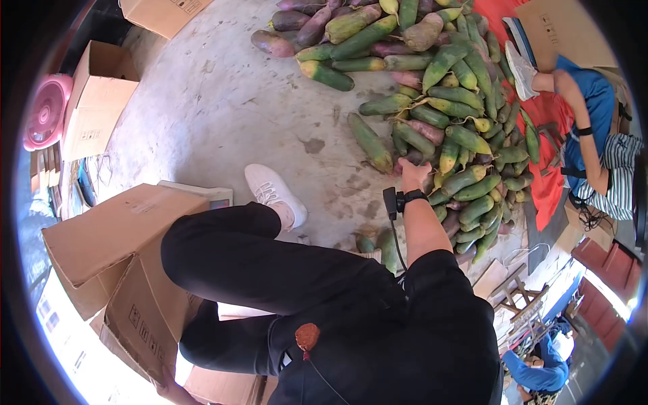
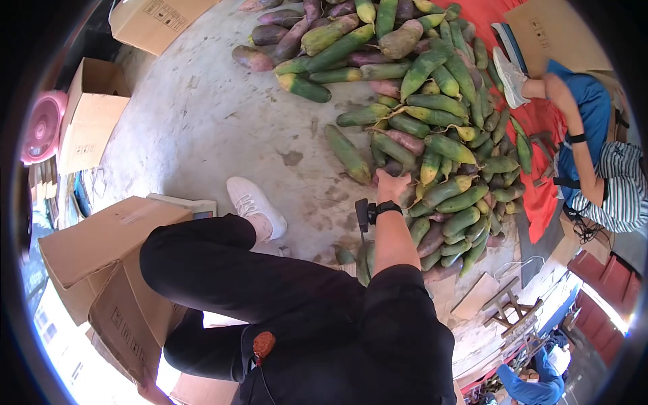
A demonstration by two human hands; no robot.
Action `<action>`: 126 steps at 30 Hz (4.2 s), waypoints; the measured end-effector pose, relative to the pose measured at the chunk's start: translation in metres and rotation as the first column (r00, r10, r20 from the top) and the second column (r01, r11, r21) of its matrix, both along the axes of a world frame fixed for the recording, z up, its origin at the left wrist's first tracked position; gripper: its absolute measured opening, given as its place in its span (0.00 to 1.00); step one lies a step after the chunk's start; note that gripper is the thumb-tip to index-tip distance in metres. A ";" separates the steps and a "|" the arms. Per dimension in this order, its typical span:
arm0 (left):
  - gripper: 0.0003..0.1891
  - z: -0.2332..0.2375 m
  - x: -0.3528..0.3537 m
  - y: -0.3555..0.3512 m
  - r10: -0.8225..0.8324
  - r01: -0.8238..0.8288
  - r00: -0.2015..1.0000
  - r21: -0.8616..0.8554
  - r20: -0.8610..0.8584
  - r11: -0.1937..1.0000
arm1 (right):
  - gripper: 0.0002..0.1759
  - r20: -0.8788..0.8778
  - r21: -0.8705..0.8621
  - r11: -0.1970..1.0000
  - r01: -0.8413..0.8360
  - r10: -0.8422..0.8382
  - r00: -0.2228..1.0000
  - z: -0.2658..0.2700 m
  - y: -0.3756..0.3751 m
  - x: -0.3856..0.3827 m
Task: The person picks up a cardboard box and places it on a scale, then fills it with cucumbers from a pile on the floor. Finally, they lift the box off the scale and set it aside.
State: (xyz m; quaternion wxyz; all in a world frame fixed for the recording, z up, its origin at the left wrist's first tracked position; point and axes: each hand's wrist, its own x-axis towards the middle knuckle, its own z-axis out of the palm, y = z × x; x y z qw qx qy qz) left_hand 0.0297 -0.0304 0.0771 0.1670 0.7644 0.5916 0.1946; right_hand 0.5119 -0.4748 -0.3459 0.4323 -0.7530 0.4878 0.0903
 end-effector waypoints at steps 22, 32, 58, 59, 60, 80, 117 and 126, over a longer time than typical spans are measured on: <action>0.16 0.010 0.004 -0.008 -0.051 0.051 0.998 -0.006 -0.047 0.999 | 0.46 -0.044 0.562 0.827 -0.029 0.065 0.997 0.002 -0.055 -0.030; 0.17 0.000 -0.029 0.006 0.033 -0.039 0.996 -0.071 -0.084 0.997 | 0.44 -0.031 0.801 0.587 -0.120 0.240 0.970 0.089 0.003 -0.001; 0.16 0.008 -0.004 -0.001 0.118 -0.119 0.993 -0.099 -0.024 0.988 | 0.23 -0.411 0.402 0.754 -0.519 0.655 0.634 0.046 -0.092 -0.072; 0.17 0.008 -0.007 0.000 0.083 -0.083 0.997 -0.089 -0.006 0.993 | 0.23 -0.405 0.402 0.753 -0.522 0.657 0.636 0.049 -0.089 -0.065; 0.17 0.006 -0.013 0.002 0.085 -0.084 0.996 -0.086 -0.001 0.993 | 0.23 -0.296 0.419 0.767 -0.486 0.621 0.726 0.052 -0.086 -0.055; 0.15 -0.011 -0.049 0.023 0.027 -0.027 1.000 -0.031 -0.005 0.999 | 0.29 0.025 -0.217 0.587 -0.780 0.802 0.596 0.041 -0.038 0.046; 0.07 0.022 0.071 -0.055 -0.052 0.092 0.966 0.151 -0.252 0.984 | 0.24 0.758 0.563 0.439 -0.700 0.063 0.649 0.265 0.135 0.046; 0.06 0.018 0.069 -0.059 -0.066 0.099 0.982 0.185 -0.178 0.978 | 0.22 0.939 0.316 -0.274 -0.909 -0.050 0.341 0.464 0.320 -0.060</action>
